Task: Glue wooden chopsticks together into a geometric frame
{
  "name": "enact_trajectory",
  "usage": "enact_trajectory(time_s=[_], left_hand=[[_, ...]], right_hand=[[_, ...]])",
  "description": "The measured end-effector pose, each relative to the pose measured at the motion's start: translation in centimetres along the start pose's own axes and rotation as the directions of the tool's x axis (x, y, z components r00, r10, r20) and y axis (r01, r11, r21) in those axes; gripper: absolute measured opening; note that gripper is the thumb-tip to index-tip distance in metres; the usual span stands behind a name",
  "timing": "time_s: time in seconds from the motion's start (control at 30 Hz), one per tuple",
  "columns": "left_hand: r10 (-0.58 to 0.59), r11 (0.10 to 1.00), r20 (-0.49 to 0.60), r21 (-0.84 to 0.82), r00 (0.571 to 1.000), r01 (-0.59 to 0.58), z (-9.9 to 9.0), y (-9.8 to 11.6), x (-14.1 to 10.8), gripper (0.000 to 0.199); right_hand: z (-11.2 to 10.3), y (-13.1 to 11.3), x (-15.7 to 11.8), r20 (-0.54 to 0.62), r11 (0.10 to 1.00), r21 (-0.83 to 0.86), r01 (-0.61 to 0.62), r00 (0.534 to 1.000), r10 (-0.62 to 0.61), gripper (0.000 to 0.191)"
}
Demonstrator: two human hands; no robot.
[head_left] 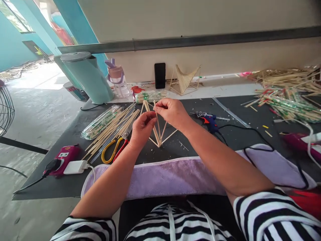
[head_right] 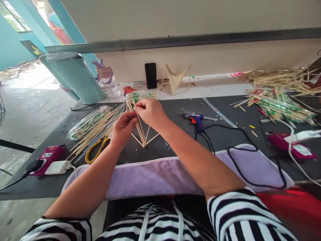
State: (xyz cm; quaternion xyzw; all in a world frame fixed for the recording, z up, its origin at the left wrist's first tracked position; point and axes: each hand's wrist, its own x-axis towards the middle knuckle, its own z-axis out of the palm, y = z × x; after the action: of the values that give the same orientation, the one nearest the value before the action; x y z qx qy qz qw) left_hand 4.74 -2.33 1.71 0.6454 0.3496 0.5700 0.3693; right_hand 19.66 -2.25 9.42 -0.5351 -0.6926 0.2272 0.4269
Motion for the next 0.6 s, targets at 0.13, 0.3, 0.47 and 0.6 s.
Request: enact_trajectory(time_s=[0.13,0.3,0.47,0.6], left_hand=[[-0.099,0.987,-0.058,-0.129,0.993,0.091,0.6,1.7,0.3,0.018],[-0.158,0.969,-0.09,-0.208,0.983,0.136,1.7,2.7,0.8,0.014],[-0.158,0.972,-0.049,-0.186,0.986,0.147,1.8,2.7,1.0,0.015],[-0.144,0.97,-0.018,-0.2,0.989,0.137,1.6,3.1,0.9,0.019]], right_hand=[[-0.1,-0.1,-0.2,0.031,0.999,0.047,0.016,0.999,-0.018,0.012],[-0.4,0.1,-0.6,-0.011,0.994,0.112,0.018,1.0,-0.017,0.012],[-1.1,0.9,-1.8,0.03,0.985,0.165,-0.052,0.998,0.047,0.019],[-0.6,3.0,-3.8,0.119,0.996,-0.082,-0.023,0.992,0.032,0.029]])
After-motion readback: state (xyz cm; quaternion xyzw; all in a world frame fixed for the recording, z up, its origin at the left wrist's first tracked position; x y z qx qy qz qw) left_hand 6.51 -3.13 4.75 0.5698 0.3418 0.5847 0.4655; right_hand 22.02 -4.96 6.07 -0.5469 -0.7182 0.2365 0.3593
